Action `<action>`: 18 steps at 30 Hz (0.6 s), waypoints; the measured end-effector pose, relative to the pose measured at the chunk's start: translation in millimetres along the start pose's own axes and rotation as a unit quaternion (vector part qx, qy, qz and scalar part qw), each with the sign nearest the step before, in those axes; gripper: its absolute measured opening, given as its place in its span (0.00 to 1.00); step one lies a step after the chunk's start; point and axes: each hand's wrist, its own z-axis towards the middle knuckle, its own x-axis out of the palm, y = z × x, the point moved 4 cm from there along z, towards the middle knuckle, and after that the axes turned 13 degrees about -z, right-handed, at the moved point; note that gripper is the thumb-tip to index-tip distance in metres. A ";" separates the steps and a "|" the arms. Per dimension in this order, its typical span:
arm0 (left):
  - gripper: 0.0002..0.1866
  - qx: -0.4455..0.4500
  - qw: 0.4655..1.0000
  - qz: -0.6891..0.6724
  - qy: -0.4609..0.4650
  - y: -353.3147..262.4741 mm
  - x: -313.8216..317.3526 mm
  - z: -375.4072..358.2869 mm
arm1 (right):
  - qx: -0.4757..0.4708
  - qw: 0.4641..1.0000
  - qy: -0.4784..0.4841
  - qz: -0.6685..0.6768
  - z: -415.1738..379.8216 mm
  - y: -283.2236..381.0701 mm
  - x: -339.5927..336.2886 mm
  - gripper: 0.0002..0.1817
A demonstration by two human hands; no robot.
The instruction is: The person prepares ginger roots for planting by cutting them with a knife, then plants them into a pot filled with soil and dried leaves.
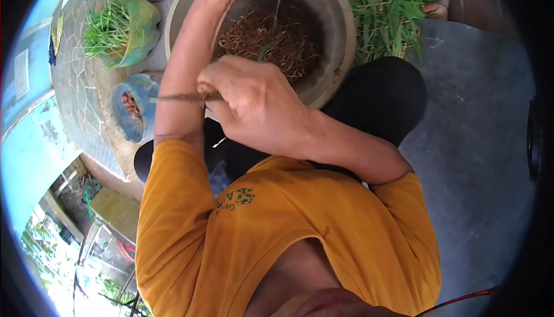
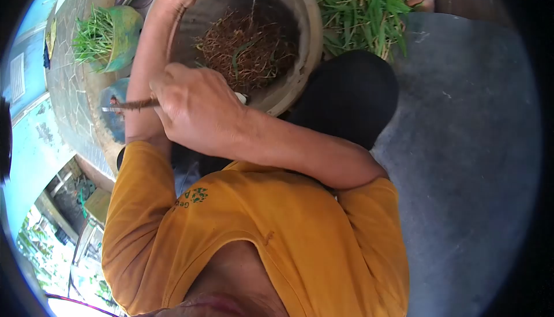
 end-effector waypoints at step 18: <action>0.53 -0.358 0.840 0.362 0.187 235.2 120.4 -13.5 | -0.011 0.995 0.095 -0.011 -2.1 -7.8 -19.7 0.10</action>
